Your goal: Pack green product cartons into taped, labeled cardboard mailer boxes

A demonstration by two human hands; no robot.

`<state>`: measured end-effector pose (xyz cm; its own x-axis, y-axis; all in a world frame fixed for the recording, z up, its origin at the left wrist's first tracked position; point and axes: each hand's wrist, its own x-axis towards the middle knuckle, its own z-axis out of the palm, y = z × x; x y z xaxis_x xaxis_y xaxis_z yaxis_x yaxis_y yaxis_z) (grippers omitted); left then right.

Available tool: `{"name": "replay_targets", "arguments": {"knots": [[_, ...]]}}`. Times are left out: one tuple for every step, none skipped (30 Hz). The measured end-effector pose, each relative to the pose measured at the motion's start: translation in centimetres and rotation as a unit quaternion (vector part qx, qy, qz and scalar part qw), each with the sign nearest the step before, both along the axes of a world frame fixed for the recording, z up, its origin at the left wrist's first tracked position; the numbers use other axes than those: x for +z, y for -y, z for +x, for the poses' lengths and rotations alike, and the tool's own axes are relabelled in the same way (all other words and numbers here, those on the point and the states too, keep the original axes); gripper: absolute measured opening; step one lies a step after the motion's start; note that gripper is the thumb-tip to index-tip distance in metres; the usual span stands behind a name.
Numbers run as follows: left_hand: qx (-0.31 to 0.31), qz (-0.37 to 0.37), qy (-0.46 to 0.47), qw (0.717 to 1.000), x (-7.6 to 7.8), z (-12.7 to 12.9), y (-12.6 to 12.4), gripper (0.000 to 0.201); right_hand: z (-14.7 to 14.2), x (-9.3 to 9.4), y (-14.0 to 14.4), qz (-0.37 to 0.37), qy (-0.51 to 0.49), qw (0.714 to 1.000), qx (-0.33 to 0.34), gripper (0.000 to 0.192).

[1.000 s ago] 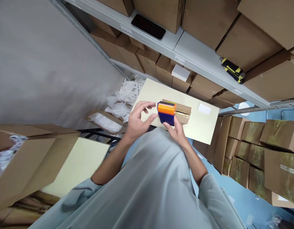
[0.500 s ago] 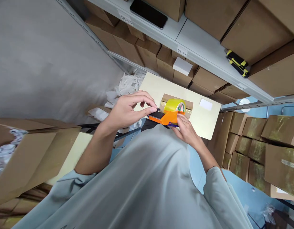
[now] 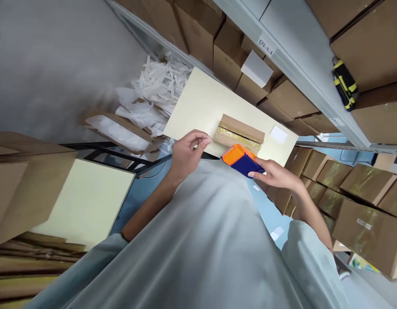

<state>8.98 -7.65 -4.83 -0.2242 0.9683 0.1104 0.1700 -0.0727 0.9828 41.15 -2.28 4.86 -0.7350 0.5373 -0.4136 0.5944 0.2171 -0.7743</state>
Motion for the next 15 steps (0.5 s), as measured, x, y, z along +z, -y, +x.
{"name": "replay_targets", "arguments": {"knots": [[0.026,-0.027,0.03,0.999,-0.9,-0.5,-0.5,0.03,-0.2,0.5,-1.3,-0.042,0.014,0.999,-0.003,0.049],[0.047,-0.055,0.059,0.996,-1.8,-1.1,-1.2,0.031,-0.6,1.0,-2.7,-0.084,0.032,0.996,-0.008,0.053],[0.061,-0.083,0.087,0.991,-2.8,-1.6,-1.9,0.032,-0.9,1.3,-4.1,-0.123,0.054,0.991,-0.013,0.056],[0.07,-0.109,0.115,0.985,-3.9,-2.0,-2.7,0.034,-1.4,1.5,-5.5,-0.159,0.076,0.984,-0.018,0.059],[0.075,-0.133,0.141,0.978,-4.9,-2.3,-3.5,0.035,-1.8,1.4,-6.8,-0.19,0.095,0.977,-0.022,0.062],[0.078,-0.154,0.167,0.971,-6.0,-2.3,-4.2,0.035,-2.3,1.2,-8.1,-0.215,0.112,0.97,-0.024,0.066],[0.08,-0.171,0.19,0.963,-7.1,-2.2,-4.8,0.035,-2.7,0.8,-9.4,-0.235,0.124,0.964,-0.023,0.069],[0.083,-0.187,0.211,0.956,-8.1,-1.9,-5.4,0.035,-3.1,0.2,-10.5,-0.25,0.133,0.959,-0.021,0.071],[0.088,-0.202,0.229,0.948,-9.1,-1.6,-5.8,0.034,-3.5,-0.5,-11.5,-0.262,0.142,0.955,-0.017,0.073],[0.092,-0.217,0.244,0.941,-10.0,-1.2,-6.1,0.034,-3.8,-1.2,-12.4,-0.272,0.15,0.951,-0.014,0.074],[0.097,-0.231,0.254,0.934,-10.8,-0.9,-6.4,0.034,-4.1,-2.0,-13.1,-0.281,0.157,0.947,-0.01,0.074],[0.102,-0.246,0.262,0.928,-11.6,-0.6,-6.5,0.033,-4.3,-2.7,-13.7,-0.289,0.166,0.943,-0.007,0.074],[0.107,-0.26,0.266,0.922,-12.3,-0.4,-6.7,0.032,-4.5,-3.4,-14.1,-0.297,0.173,0.939,-0.006,0.074],[0.111,-0.272,0.267,0.918,-13.0,-0.3,-6.9,0.031,-4.7,-4.0,-14.5,-0.306,0.18,0.935,-0.005,0.074],[0.111,-0.281,0.266,0.915,-13.7,-0.3,-7.0,0.03,-4.8,-4.5,-14.7,-0.314,0.186,0.931,-0.007,0.074]]}}
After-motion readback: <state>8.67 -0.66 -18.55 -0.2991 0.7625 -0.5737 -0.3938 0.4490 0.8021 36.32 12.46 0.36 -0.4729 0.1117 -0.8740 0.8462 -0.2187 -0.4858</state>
